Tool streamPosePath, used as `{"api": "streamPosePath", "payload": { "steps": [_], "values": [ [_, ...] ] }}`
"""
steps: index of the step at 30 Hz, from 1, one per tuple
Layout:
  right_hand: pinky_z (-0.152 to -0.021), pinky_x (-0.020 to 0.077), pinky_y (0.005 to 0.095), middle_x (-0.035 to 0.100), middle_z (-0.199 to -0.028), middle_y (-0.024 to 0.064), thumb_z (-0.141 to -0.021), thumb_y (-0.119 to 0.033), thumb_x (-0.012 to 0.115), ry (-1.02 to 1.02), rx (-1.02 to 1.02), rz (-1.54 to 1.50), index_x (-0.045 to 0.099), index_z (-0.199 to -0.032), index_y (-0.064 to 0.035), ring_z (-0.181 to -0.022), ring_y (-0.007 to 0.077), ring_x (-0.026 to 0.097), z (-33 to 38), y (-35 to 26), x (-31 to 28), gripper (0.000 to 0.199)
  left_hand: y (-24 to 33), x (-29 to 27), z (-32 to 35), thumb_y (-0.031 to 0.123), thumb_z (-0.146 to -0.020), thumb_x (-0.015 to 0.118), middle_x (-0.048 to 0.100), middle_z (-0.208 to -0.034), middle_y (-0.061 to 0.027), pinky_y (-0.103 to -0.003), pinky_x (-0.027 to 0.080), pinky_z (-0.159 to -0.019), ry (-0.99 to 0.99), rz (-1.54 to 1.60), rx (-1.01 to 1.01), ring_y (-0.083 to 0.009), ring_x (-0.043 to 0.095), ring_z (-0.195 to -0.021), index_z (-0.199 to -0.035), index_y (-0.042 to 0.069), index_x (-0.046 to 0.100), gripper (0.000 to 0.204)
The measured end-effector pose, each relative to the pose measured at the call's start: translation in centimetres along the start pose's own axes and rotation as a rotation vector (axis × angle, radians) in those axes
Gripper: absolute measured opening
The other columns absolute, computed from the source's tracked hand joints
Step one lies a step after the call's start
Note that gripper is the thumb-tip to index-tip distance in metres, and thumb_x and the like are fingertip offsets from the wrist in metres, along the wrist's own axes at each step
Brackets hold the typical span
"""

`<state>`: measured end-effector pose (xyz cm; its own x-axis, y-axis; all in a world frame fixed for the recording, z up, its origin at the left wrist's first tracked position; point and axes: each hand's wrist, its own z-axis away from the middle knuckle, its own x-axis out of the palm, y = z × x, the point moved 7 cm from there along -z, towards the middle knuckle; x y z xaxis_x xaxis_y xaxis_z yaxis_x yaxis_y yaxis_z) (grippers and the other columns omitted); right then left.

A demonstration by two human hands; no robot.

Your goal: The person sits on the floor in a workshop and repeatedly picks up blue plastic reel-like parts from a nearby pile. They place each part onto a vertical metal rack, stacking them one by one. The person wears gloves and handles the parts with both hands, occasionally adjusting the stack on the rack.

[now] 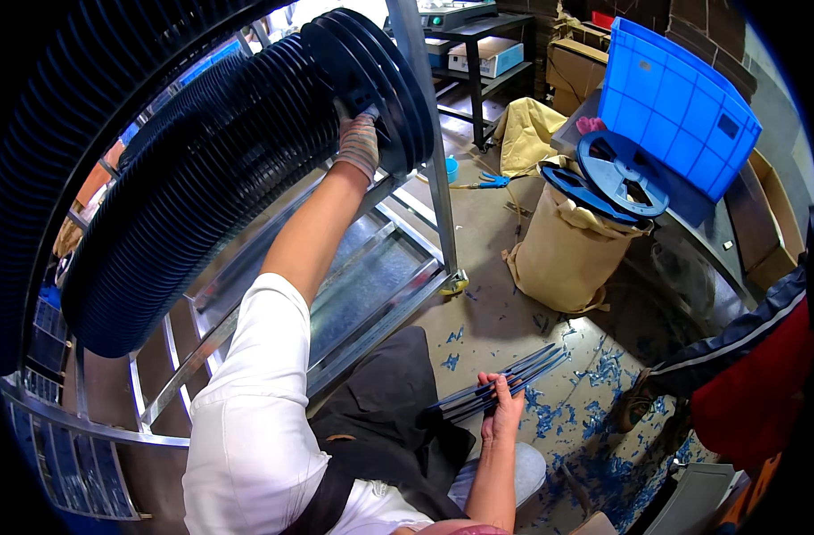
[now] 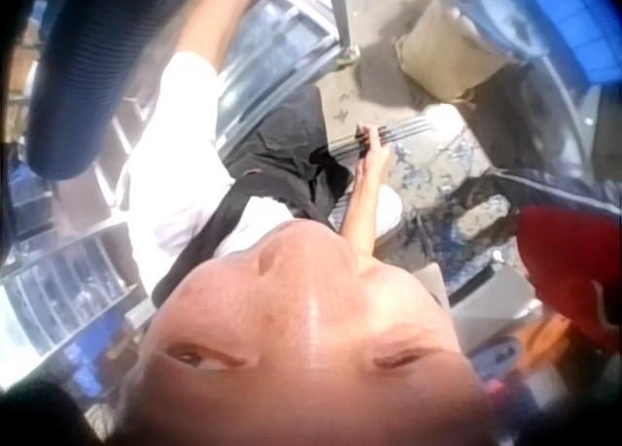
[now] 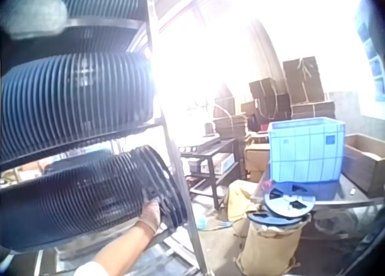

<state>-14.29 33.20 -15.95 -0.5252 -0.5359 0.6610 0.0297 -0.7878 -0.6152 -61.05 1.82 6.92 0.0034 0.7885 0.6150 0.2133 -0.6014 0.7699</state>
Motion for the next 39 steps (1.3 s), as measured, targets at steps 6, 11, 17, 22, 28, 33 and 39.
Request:
{"api": "streamPosePath", "payload": {
  "steps": [6,11,17,22,28,33,39],
  "values": [
    [-0.079,0.0523,0.0422,0.061,-0.091,0.0114,-0.087,-0.012,0.064,-0.001,0.019,0.030,0.048,-0.099,-0.0044,-0.086,0.0295,0.065,0.0,1.1,0.0,0.021,1.0,-2.3,-1.5,0.035,-0.098,0.032,0.060,-0.120,-0.0119,-0.028,0.040,-0.097,0.054,-0.908,0.372,-0.0168,0.058,-0.105,-0.119,0.010,0.058,0.043],
    [-0.080,0.0518,0.0428,0.061,-0.092,0.0117,-0.088,-0.012,0.062,0.031,-0.028,0.069,0.047,-0.099,-0.0045,-0.087,0.0304,0.064,-0.9,1.0,-1.4,0.020,2.2,6.5,6.7,0.021,-0.084,0.063,0.052,-0.129,-0.0168,-0.030,0.040,-0.097,0.331,-0.677,0.304,-0.0234,0.055,-0.112,-0.142,0.010,0.029,0.069],
    [-0.081,0.0517,0.0432,0.061,-0.092,0.0129,-0.088,-0.013,0.061,0.009,0.025,0.103,0.046,-0.100,-0.0032,-0.088,0.0311,0.064,-1.4,2.3,-1.3,0.021,1.5,6.8,7.8,0.005,-0.078,0.070,0.054,-0.123,-0.0095,-0.027,0.041,-0.093,0.488,-0.547,0.217,-0.0143,0.054,-0.095,-0.141,0.014,0.029,0.076],
    [-0.081,0.0520,0.0432,0.060,-0.091,0.0130,-0.088,-0.012,0.061,0.029,0.008,0.112,0.046,-0.101,-0.0028,-0.086,0.0311,0.064,-1.4,2.1,-1.2,0.023,1.9,10.5,12.5,0.017,-0.071,0.079,0.042,-0.135,-0.0135,-0.030,0.035,-0.101,0.300,-0.415,0.012,-0.0218,0.048,-0.114,-0.146,0.021,0.015,0.099],
    [-0.081,0.0515,0.0438,0.060,-0.090,0.0132,-0.088,-0.011,0.061,0.005,0.030,0.109,0.045,-0.100,-0.0030,-0.086,0.0315,0.064,-1.2,2.8,-0.4,0.021,-0.1,8.6,11.8,0.023,-0.070,0.080,0.041,-0.135,-0.0168,-0.037,0.034,-0.102,0.321,-0.281,0.150,-0.0256,0.047,-0.115,-0.145,0.025,0.015,0.099],
    [-0.081,0.0509,0.0430,0.060,-0.091,0.0124,-0.088,-0.011,0.061,0.004,0.038,0.081,0.046,-0.099,-0.0038,-0.087,0.0308,0.063,-1.2,3.3,-1.0,0.020,1.7,10.2,13.7,0.023,-0.064,0.083,0.044,-0.133,-0.0178,-0.043,0.041,-0.099,0.429,-0.264,-0.037,-0.0333,0.048,-0.117,-0.141,0.019,0.028,0.094],
    [-0.078,0.0518,0.0424,0.061,-0.091,0.0125,-0.088,-0.011,0.061,0.020,0.047,0.079,0.046,-0.100,-0.0035,-0.087,0.0300,0.064,-0.8,3.3,-0.8,0.021,1.7,8.2,11.0,0.025,-0.068,0.080,0.040,-0.137,-0.0172,-0.039,0.034,-0.103,0.434,-0.384,-0.046,-0.0282,0.046,-0.121,-0.144,0.022,0.022,0.096]
  ]
}}
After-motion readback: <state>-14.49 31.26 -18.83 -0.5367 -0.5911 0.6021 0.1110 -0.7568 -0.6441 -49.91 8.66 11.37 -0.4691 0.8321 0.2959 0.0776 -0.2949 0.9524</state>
